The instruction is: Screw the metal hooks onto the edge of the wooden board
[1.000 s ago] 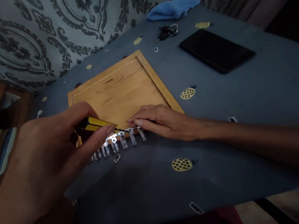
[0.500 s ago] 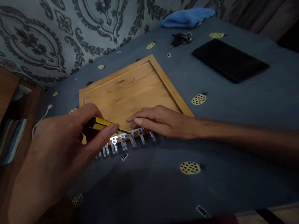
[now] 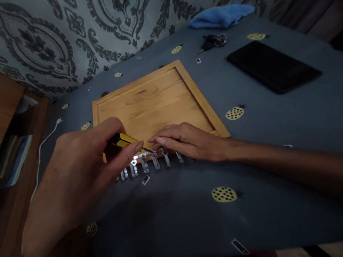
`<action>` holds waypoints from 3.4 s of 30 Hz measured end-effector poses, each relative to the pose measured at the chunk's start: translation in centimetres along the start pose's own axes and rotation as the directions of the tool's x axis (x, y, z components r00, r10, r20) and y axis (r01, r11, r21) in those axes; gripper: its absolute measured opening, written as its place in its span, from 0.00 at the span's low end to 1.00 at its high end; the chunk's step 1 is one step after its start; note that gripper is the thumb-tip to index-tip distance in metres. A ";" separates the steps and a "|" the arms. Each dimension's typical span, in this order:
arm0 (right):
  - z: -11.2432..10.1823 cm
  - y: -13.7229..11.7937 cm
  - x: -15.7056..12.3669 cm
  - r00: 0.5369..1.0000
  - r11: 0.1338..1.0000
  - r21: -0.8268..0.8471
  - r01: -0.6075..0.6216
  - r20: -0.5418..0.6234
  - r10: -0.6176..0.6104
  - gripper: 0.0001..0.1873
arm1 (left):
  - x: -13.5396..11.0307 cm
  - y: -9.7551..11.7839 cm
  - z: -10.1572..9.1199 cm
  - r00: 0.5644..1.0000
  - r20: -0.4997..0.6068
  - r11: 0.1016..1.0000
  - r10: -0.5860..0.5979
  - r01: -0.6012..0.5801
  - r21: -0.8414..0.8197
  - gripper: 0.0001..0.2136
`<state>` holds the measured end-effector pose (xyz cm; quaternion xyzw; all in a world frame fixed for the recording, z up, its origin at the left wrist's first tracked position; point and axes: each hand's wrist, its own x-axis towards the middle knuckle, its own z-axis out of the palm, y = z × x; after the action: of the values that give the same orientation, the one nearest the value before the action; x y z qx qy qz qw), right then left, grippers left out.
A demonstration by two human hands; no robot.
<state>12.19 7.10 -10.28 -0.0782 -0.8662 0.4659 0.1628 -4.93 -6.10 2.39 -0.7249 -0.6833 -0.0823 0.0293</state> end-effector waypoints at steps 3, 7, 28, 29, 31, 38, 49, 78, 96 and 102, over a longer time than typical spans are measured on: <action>0.0 0.0 0.0 1.000 1.000 0.004 0.004 0.004 -0.004 0.22 | -0.1 0.0 0.0 1.000 0.001 1.000 -0.003 0.003 0.000 0.16; 0.0 0.0 0.0 1.000 1.000 0.025 0.015 0.008 -0.015 0.22 | -0.2 0.3 0.2 1.000 -0.003 0.999 0.003 -0.003 -0.042 0.13; -0.2 0.0 -0.1 1.000 0.999 0.030 0.015 0.006 -0.015 0.19 | -0.2 0.0 0.7 0.999 -0.044 0.998 0.021 -0.019 0.060 0.17; -0.2 0.0 -0.1 1.000 0.999 0.030 0.015 0.006 -0.015 0.19 | -0.1 0.1 0.8 0.999 -0.047 0.999 0.018 -0.016 0.052 0.16; -0.1 0.1 -0.1 1.000 0.999 0.031 0.014 0.004 -0.014 0.20 | 0.1 0.4 0.9 0.999 -0.048 1.000 0.008 -0.007 0.029 0.11; -0.2 0.3 -0.1 1.000 0.999 0.043 0.022 0.013 -0.023 0.20 | -0.1 0.1 0.3 0.996 0.049 0.995 0.080 -0.077 -0.066 0.08; -0.1 0.2 -0.1 1.000 0.999 0.030 0.014 0.006 -0.014 0.19 | -0.3 -0.3 0.1 0.992 0.061 0.994 0.111 -0.111 -0.011 0.07; -0.1 0.3 -0.1 1.000 0.999 0.052 0.012 0.003 -0.012 0.18 | -0.6 -1.2 -0.2 0.983 0.094 0.986 0.160 -0.154 -0.067 0.06; -0.1 0.4 -0.1 0.999 0.998 0.045 0.039 0.011 -0.040 0.19 | -0.5 -0.1 0.6 0.996 -0.035 0.992 0.083 -0.079 0.103 0.18; -0.1 0.4 0.0 1.000 0.998 0.062 0.027 0.010 -0.028 0.19 | -0.3 0.2 0.5 0.998 0.004 0.997 0.070 -0.070 -0.035 0.09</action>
<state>12.25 7.38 -10.63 -0.0586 -0.8533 0.4905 0.1669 -4.70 -6.30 1.88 -0.7491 -0.6560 -0.0912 0.0176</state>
